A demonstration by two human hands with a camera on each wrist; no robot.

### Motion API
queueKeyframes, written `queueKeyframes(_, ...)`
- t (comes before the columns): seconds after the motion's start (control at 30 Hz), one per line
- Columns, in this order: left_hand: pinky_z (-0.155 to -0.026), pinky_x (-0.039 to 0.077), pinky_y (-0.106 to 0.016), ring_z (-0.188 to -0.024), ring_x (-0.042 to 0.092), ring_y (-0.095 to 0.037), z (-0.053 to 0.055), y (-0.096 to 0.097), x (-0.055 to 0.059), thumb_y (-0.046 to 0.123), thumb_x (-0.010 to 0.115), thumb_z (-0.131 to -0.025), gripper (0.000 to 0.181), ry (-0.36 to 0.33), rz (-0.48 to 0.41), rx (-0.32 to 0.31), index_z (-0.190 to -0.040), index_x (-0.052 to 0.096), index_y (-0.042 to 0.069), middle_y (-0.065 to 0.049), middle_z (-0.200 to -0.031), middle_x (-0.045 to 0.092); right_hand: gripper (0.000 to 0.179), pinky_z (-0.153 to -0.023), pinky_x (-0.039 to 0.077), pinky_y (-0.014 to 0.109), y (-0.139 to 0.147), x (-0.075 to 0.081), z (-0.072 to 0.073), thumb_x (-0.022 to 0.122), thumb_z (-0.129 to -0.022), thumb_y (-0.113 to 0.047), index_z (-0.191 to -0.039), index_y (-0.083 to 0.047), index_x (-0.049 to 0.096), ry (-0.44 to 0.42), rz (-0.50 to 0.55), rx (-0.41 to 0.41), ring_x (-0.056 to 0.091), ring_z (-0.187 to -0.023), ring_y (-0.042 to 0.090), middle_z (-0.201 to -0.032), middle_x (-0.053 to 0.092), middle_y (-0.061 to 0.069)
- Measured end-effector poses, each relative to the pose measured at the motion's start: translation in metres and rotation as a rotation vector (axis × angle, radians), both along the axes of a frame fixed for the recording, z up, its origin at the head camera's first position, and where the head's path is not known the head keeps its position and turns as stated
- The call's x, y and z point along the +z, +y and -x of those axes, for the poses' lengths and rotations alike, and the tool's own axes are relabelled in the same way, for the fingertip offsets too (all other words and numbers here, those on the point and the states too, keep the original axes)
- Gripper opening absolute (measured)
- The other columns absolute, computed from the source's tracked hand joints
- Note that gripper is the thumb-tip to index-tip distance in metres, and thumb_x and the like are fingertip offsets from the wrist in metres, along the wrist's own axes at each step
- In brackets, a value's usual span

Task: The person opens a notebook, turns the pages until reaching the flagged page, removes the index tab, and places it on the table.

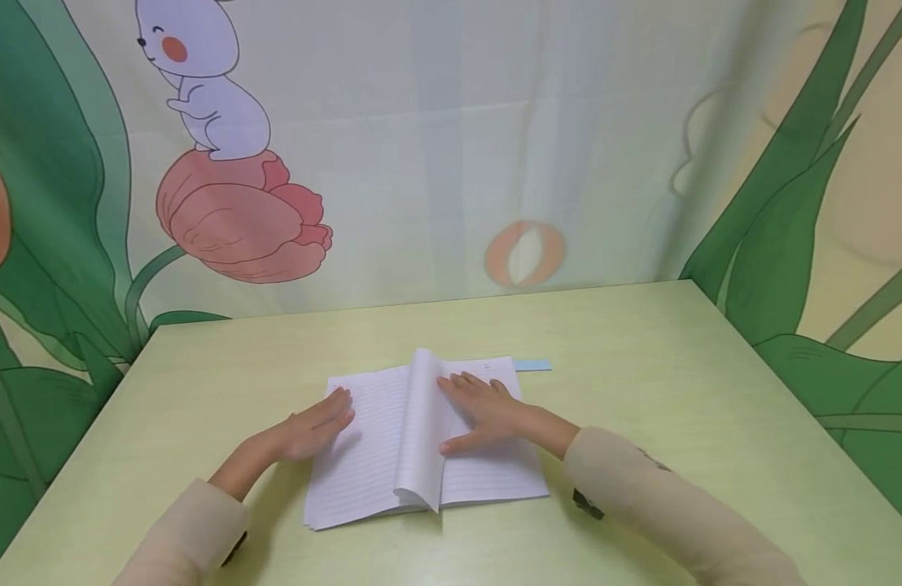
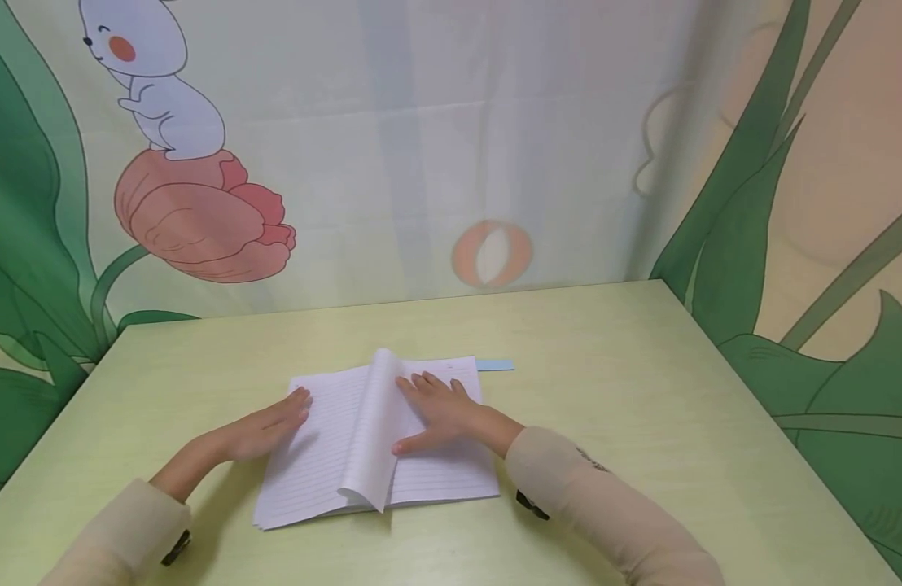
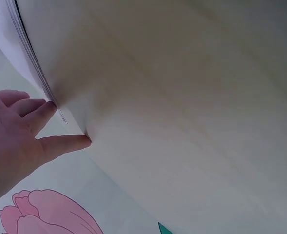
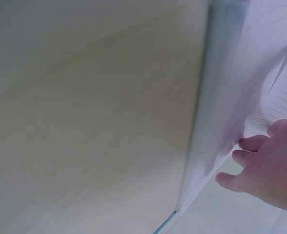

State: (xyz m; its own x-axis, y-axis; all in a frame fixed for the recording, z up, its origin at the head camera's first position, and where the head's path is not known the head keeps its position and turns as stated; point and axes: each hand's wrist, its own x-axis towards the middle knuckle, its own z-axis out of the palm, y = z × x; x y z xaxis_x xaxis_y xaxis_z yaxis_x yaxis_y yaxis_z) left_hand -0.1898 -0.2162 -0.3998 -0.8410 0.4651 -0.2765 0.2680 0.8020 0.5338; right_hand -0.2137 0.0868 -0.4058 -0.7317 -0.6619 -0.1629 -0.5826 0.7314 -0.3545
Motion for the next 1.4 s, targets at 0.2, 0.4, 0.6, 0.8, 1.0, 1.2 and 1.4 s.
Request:
queueKeyframes(0.2, -0.099, 0.003, -0.065, -0.135, -0.001, -0.039, 0.001, 0.000, -0.001, 0.038, 0.020, -0.100, 0.064, 0.001, -0.059, 0.024, -0.142, 0.005, -0.009, -0.026, -0.148, 0.001, 0.098, -0.100, 0.015, 0.062, -0.014, 0.002, 0.000, 0.058, -0.077, -0.061, -0.147, -0.010, 0.011, 0.007, 0.005, 0.015, 0.010, -0.137, 0.032, -0.149, 0.014, 0.018)
queueKeyframes(0.4, -0.105, 0.006, -0.056, -0.135, -0.003, -0.039, 0.001, -0.001, -0.002, 0.038, 0.023, -0.100, 0.066, 0.017, -0.091, 0.023, -0.141, 0.003, -0.010, -0.026, -0.148, -0.001, 0.099, -0.102, 0.013, 0.060, -0.029, 0.002, 0.000, 0.057, -0.077, -0.063, -0.147, -0.013, 0.008, -0.001, -0.010, 0.007, 0.007, -0.137, 0.030, -0.150, 0.011, 0.016)
queueKeyframes(0.6, -0.106, 0.006, -0.054, -0.135, -0.004, -0.040, 0.001, -0.002, -0.002, 0.049, 0.043, -0.092, 0.087, 0.001, -0.096, 0.033, -0.141, 0.001, -0.010, -0.027, -0.147, -0.004, 0.099, -0.104, 0.011, 0.057, -0.045, 0.001, 0.002, 0.056, -0.076, -0.064, -0.148, -0.017, 0.007, -0.027, -0.016, -0.009, 0.005, -0.138, 0.028, -0.152, 0.008, 0.011)
queueKeyframes(0.8, -0.097, 0.013, -0.066, -0.135, 0.005, -0.041, 0.001, 0.000, -0.005, 0.055, 0.059, -0.080, 0.104, 0.047, -0.008, 0.010, -0.142, 0.005, -0.007, -0.026, -0.148, 0.002, 0.099, -0.105, 0.010, 0.055, -0.058, 0.000, 0.004, 0.054, -0.076, -0.067, -0.148, -0.019, 0.005, -0.035, -0.047, -0.014, 0.003, -0.138, 0.026, -0.152, 0.005, 0.008)
queueKeyframes(1.0, -0.085, 0.012, -0.077, -0.133, 0.013, -0.043, 0.000, 0.004, -0.006, 0.058, 0.063, -0.074, 0.109, 0.093, 0.080, -0.001, -0.143, 0.008, -0.007, -0.027, -0.147, 0.007, 0.099, -0.105, 0.011, 0.056, -0.063, 0.003, 0.003, 0.055, -0.077, -0.065, -0.148, -0.017, 0.006, -0.029, -0.055, -0.005, 0.005, -0.138, 0.027, -0.152, 0.006, 0.009)
queueKeyframes(1.2, -0.083, 0.013, -0.078, -0.132, 0.015, -0.043, -0.003, 0.006, -0.004, 0.057, 0.064, -0.075, 0.107, 0.104, 0.110, -0.009, -0.143, 0.011, -0.006, -0.026, -0.147, 0.011, 0.098, -0.104, 0.015, 0.055, -0.064, 0.004, 0.002, 0.056, -0.077, -0.063, -0.147, -0.010, 0.013, -0.001, -0.064, 0.003, 0.009, -0.138, 0.027, -0.151, 0.011, 0.012)
queueKeyframes(1.4, -0.085, 0.013, -0.077, -0.133, 0.015, -0.042, -0.003, 0.006, -0.006, 0.058, 0.062, -0.075, 0.105, 0.093, 0.125, -0.005, -0.143, 0.012, -0.004, -0.023, -0.148, 0.014, 0.090, -0.102, 0.026, 0.051, -0.063, 0.002, 0.003, 0.061, -0.076, -0.059, -0.141, -0.005, 0.032, 0.078, -0.071, -0.021, 0.022, -0.134, 0.031, -0.145, 0.029, 0.016)
